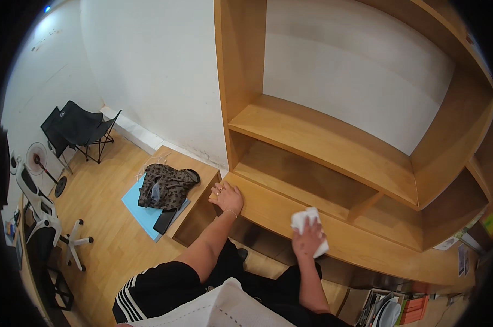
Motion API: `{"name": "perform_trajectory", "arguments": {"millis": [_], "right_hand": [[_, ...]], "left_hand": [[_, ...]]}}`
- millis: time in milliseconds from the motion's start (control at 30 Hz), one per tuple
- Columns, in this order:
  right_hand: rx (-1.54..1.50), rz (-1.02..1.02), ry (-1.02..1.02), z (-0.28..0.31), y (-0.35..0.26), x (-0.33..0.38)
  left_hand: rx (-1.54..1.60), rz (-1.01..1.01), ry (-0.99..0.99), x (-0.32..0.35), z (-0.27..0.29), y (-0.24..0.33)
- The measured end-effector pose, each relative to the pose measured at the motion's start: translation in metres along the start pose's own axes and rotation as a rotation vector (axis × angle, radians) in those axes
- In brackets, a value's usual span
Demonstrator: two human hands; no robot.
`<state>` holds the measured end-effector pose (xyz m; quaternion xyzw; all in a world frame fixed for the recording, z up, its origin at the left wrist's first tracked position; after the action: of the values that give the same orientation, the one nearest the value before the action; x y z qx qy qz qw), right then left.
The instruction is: The person wipes a wooden shelf using a cloth, unfolds a white face mask, and wipes the wooden shelf again with the cloth.
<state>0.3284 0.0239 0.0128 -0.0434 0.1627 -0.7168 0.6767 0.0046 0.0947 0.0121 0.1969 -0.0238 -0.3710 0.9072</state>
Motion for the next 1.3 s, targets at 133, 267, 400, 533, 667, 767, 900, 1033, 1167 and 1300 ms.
{"name": "perform_trajectory", "arguments": {"millis": [133, 267, 400, 533, 667, 767, 900, 1033, 1167, 1300], "right_hand": [[-0.036, 0.199, -0.006, -0.026, -0.064, -0.018], [-0.046, 0.425, -0.087, -0.042, -0.121, -0.034], [-0.092, 0.575, -0.107, -0.042, -0.137, -0.048], [-0.155, 0.648, -0.067, -0.036, -0.115, -0.041], [-0.147, 0.593, -0.008, -0.015, -0.060, -0.022], [-0.076, 0.492, 0.037, 0.009, 0.007, -0.007], [-0.005, 0.316, 0.141, 0.043, 0.111, 0.008], [0.116, 0.050, 0.170, 0.065, 0.206, 0.016], [0.139, -0.339, 0.222, 0.071, 0.254, 0.011], [0.245, -0.539, 0.190, 0.058, 0.233, 0.003]], "left_hand": [[0.007, 0.001, 0.019, -0.001, 0.001, 0.002], [-0.015, 0.001, -0.024, 0.002, 0.006, 0.004], [-0.007, 0.000, -0.009, 0.001, 0.004, 0.004], [-0.005, -0.002, 0.012, 0.001, 0.000, 0.002], [-0.017, 0.009, -0.009, 0.000, 0.003, -0.002], [-0.018, 0.002, -0.029, 0.000, 0.003, 0.000], [0.018, -0.005, -0.026, 0.000, 0.003, 0.004], [0.012, 0.003, -0.001, -0.002, 0.000, 0.001], [0.007, 0.003, -0.013, 0.000, 0.001, 0.003], [0.005, 0.001, -0.039, 0.001, 0.004, 0.002]]}}
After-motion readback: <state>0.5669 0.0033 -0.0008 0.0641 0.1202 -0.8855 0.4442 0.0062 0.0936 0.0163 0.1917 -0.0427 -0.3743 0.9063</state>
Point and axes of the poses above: each hand's wrist, its own x-axis away from the middle knuckle, its own z-axis out of the back of the hand, y = z × x, the point moved 5 cm from there along -x, towards the middle knuckle, and after that the axes turned 1 degree about y, right-handed, at the moved point
